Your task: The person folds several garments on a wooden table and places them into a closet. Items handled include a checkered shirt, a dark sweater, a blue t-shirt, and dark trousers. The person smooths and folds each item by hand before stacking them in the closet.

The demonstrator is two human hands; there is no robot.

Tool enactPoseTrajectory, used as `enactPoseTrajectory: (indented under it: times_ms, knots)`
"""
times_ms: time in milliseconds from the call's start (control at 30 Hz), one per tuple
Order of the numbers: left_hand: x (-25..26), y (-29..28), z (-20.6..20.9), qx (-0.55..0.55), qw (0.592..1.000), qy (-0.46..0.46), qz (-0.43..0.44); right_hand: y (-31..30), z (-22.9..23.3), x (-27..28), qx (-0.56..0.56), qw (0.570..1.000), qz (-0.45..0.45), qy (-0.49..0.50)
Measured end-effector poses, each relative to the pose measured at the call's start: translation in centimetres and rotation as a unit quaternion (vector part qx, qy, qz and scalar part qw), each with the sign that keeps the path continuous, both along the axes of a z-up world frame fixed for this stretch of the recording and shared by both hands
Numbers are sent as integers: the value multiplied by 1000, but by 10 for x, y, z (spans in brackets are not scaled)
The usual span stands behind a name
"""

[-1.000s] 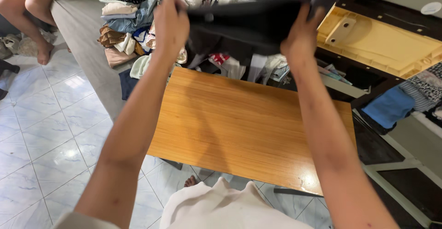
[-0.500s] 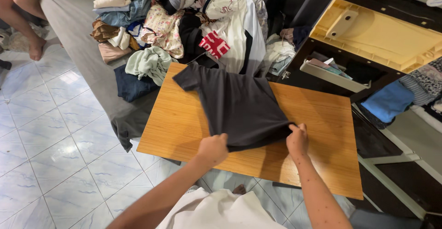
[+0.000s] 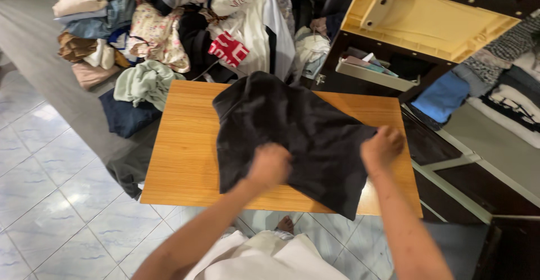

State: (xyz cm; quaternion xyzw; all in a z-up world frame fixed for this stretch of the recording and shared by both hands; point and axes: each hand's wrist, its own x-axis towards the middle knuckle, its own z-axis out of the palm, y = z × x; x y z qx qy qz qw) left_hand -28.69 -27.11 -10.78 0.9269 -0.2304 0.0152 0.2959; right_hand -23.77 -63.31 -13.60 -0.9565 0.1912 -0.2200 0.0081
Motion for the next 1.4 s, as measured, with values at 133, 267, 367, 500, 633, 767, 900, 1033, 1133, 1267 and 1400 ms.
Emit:
enactPoseTrajectory:
  times_ms: [133, 267, 367, 500, 633, 767, 900, 1033, 1133, 1267, 1400]
  knots:
    - [43, 56, -15, 103, 981, -120, 110, 111, -4, -50, 101, 986, 118, 60]
    - [35, 86, -36, 133, 978, -82, 139, 173, -19, -73, 68, 978, 128, 148]
    - [-13, 82, -47, 177, 958, 0, 224, 165, -25, -74, 44, 964, 210, 156]
    - [-49, 69, -41, 195, 929, 150, 276, 137, -22, -62, 48, 939, 262, 216]
    - [-14, 77, -24, 162, 950, -40, 263, 148, -11, -41, 89, 952, 214, 201]
    - [87, 102, -23, 8, 946, -140, 291, 187, -6, -19, 103, 941, 263, 188]
    - [152, 133, -43, -17, 969, 15, 246, 207, -10, -6, 92, 931, 290, 202]
    - [172, 152, -56, 49, 949, 53, 307, 185, -20, -5, 65, 949, 209, 224]
    - [162, 139, -48, 57, 927, 10, 371, 160, -27, -5, 91, 971, 162, 148]
    - [122, 93, -37, 58, 941, -178, 283, 152, -31, 14, 101, 975, 147, 134]
    - [113, 63, -44, 99, 967, -180, 151, 164, -32, 51, 88, 969, 188, 134]
